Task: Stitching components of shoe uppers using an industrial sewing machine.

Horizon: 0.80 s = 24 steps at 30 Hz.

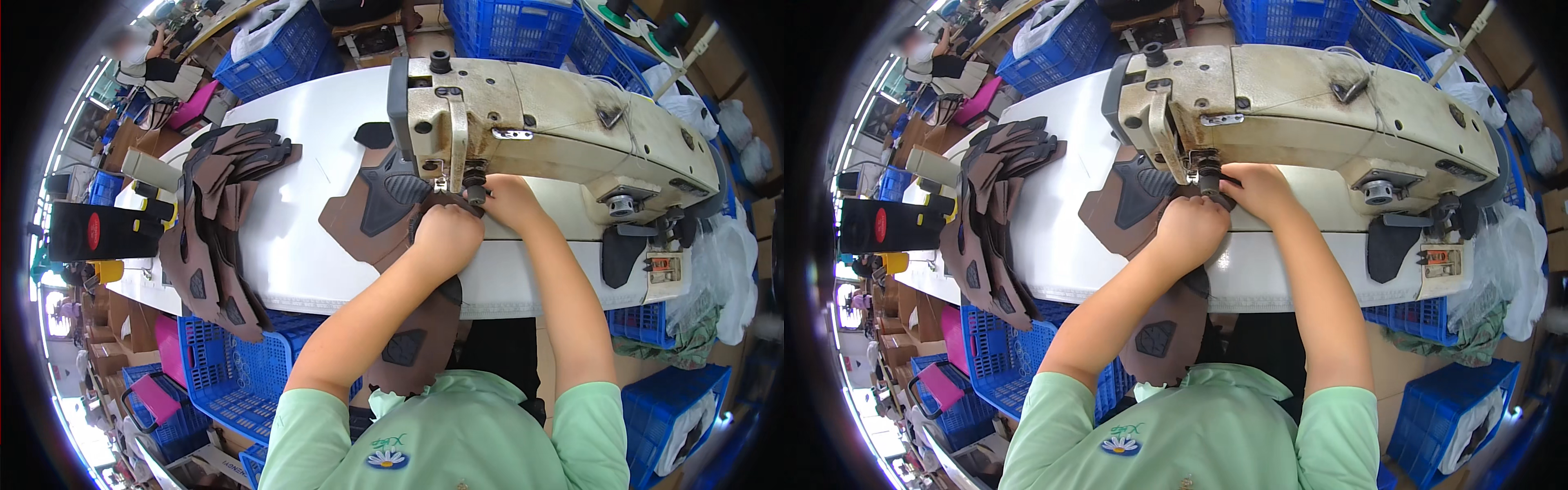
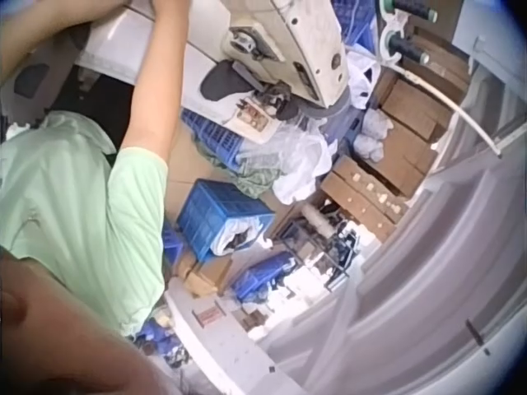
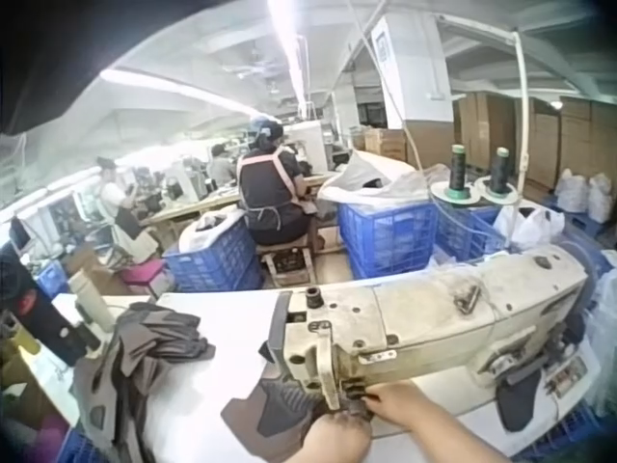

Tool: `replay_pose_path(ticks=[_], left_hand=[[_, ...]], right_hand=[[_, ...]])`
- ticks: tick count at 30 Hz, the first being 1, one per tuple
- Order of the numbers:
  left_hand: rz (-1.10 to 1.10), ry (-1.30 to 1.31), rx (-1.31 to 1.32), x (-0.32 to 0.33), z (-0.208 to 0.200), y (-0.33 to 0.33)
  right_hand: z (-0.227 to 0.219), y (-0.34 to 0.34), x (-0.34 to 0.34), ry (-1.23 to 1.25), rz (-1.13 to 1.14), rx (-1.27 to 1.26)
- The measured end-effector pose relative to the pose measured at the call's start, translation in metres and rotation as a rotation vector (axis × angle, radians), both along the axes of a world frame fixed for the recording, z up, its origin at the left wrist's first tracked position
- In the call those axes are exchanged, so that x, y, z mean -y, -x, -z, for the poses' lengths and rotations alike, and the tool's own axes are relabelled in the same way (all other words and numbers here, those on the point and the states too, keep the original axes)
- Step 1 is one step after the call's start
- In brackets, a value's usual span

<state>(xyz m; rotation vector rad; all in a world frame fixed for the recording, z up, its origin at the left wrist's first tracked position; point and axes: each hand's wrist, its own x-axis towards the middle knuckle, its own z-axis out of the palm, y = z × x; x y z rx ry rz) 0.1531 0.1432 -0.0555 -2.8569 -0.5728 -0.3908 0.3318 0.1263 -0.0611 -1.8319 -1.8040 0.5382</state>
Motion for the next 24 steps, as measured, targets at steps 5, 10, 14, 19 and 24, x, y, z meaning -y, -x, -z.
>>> replay_pose_path(ticks=[5, 10, 14, 19, 24], left_hand=[[0.011, 0.008, -0.028, 0.001, -0.006, 0.001], [0.007, 0.005, -0.052, -0.001, -0.002, -0.002], [-0.011, 0.058, -0.067, -0.002, 0.0, -0.001], [-0.031, 0.15, -0.12, 0.004, -0.007, -0.006], [-0.072, 0.187, -0.086, 0.011, -0.004, -0.003]], right_hand=[[-0.002, 0.0, 0.001, 0.003, 0.007, -0.019], [0.004, -0.001, -0.003, -0.017, 0.014, -0.023], [0.005, 0.001, -0.006, 0.004, 0.028, 0.025], [0.028, -0.011, -0.006, -0.073, 0.021, 0.028], [0.021, -0.005, -0.002, -0.07, 0.05, -0.055]])
